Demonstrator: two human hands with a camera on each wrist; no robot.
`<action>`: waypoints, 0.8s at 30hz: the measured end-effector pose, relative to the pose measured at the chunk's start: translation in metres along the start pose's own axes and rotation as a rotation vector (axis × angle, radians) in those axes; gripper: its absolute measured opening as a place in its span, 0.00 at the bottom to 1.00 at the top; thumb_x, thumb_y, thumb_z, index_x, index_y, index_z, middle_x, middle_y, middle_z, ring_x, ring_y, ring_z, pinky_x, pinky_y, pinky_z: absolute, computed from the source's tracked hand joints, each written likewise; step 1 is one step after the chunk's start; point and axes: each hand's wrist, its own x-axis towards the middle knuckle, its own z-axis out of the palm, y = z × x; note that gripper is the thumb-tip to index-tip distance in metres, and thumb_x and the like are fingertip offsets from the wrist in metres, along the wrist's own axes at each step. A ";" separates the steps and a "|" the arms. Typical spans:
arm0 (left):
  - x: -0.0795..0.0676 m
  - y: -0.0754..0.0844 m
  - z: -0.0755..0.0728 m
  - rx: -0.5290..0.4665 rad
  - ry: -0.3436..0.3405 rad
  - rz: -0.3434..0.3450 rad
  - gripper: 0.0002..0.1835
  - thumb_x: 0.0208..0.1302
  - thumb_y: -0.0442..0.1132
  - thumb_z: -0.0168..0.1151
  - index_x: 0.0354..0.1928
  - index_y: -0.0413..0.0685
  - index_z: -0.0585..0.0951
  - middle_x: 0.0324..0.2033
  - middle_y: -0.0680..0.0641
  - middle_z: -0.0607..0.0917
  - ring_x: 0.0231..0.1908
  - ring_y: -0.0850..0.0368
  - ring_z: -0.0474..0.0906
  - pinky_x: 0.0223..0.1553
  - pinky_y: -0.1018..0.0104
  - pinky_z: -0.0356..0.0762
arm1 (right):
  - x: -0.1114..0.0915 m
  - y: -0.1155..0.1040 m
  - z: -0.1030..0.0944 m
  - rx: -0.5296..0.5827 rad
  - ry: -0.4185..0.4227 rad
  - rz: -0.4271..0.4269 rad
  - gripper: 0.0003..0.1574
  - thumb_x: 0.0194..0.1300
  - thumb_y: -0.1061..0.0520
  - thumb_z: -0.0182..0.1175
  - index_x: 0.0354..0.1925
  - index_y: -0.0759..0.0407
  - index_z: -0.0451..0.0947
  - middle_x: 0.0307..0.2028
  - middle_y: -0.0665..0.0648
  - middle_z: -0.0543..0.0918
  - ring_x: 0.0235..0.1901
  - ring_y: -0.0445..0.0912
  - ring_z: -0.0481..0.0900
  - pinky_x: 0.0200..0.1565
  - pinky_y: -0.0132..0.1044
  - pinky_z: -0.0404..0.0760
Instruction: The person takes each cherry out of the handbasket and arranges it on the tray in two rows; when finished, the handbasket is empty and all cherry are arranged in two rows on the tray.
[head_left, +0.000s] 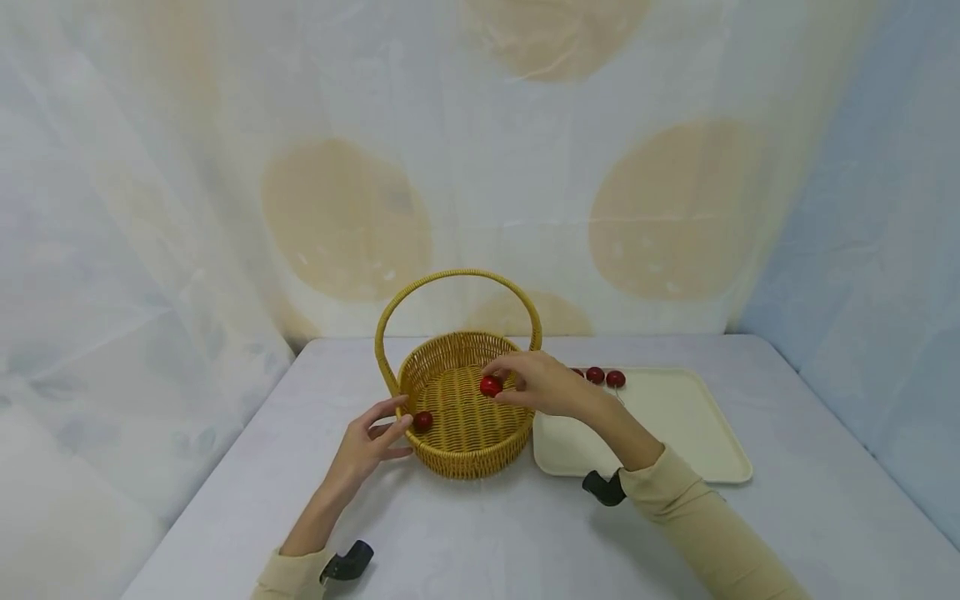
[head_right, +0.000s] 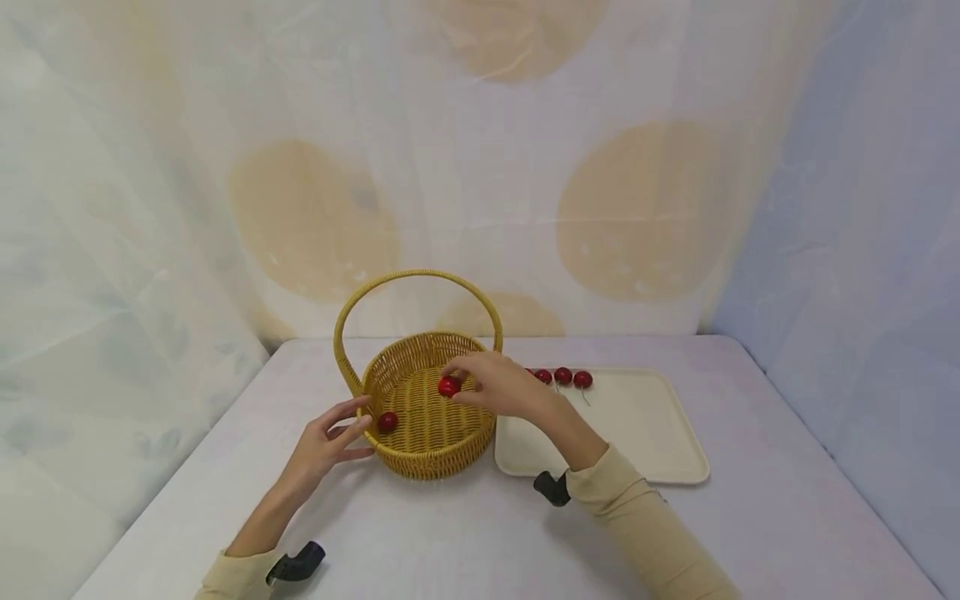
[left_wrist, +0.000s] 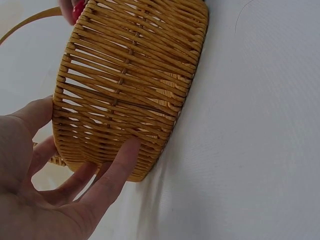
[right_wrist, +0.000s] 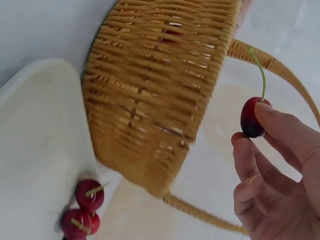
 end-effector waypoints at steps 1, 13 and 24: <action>0.000 0.000 0.000 -0.001 -0.001 0.000 0.30 0.67 0.50 0.62 0.68 0.50 0.70 0.63 0.36 0.72 0.59 0.37 0.76 0.46 0.47 0.87 | -0.003 0.001 -0.002 0.006 0.004 -0.004 0.23 0.65 0.55 0.65 0.58 0.55 0.77 0.47 0.54 0.85 0.31 0.40 0.78 0.33 0.26 0.80; 0.001 0.001 -0.001 0.003 -0.005 0.004 0.30 0.67 0.50 0.62 0.68 0.49 0.69 0.62 0.37 0.72 0.58 0.40 0.78 0.46 0.46 0.86 | -0.031 0.013 -0.019 0.103 0.004 0.019 0.24 0.65 0.55 0.65 0.58 0.57 0.77 0.45 0.54 0.84 0.32 0.44 0.83 0.34 0.27 0.82; 0.002 0.000 -0.002 0.002 -0.006 0.004 0.30 0.68 0.49 0.62 0.69 0.49 0.69 0.63 0.37 0.71 0.60 0.37 0.76 0.46 0.47 0.87 | -0.053 0.038 -0.026 0.138 0.033 0.051 0.23 0.64 0.57 0.66 0.57 0.56 0.77 0.42 0.53 0.84 0.35 0.43 0.80 0.37 0.31 0.84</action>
